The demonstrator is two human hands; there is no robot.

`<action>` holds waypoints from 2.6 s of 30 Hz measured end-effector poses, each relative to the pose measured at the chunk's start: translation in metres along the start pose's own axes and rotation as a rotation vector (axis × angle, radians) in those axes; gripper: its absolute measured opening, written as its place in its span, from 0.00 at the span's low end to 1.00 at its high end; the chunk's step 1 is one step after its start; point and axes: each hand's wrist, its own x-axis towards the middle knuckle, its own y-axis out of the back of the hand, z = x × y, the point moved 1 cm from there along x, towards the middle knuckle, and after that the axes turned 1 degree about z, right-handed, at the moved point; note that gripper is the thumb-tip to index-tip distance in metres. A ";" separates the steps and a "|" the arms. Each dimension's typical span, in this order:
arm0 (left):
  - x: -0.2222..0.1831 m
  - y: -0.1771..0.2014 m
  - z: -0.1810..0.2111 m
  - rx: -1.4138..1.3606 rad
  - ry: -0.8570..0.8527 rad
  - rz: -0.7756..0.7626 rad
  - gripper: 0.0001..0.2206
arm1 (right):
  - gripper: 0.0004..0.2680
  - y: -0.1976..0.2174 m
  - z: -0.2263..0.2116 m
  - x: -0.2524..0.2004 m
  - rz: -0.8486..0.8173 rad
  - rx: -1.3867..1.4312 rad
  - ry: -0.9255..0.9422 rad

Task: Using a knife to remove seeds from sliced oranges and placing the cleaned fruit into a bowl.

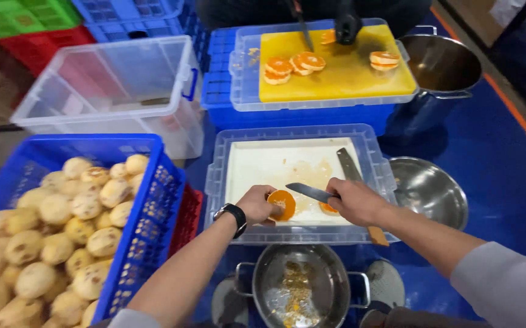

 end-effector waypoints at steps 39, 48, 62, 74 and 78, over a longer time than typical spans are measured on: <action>-0.058 -0.075 -0.111 -0.544 0.038 0.073 0.17 | 0.07 -0.097 -0.007 -0.095 0.231 -0.267 0.199; -0.068 -0.078 -0.101 -0.586 0.065 0.065 0.17 | 0.07 -0.098 0.005 -0.095 0.372 -0.374 0.275; -0.056 -0.083 -0.119 -0.570 0.116 0.045 0.16 | 0.05 -0.119 0.012 -0.097 0.424 -0.462 0.361; -0.040 -0.076 -0.135 -0.541 0.113 0.109 0.18 | 0.04 -0.125 0.021 -0.101 0.323 -0.445 0.326; -0.042 -0.076 -0.130 -0.620 0.150 0.075 0.18 | 0.06 -0.123 0.022 -0.101 0.363 -0.388 0.271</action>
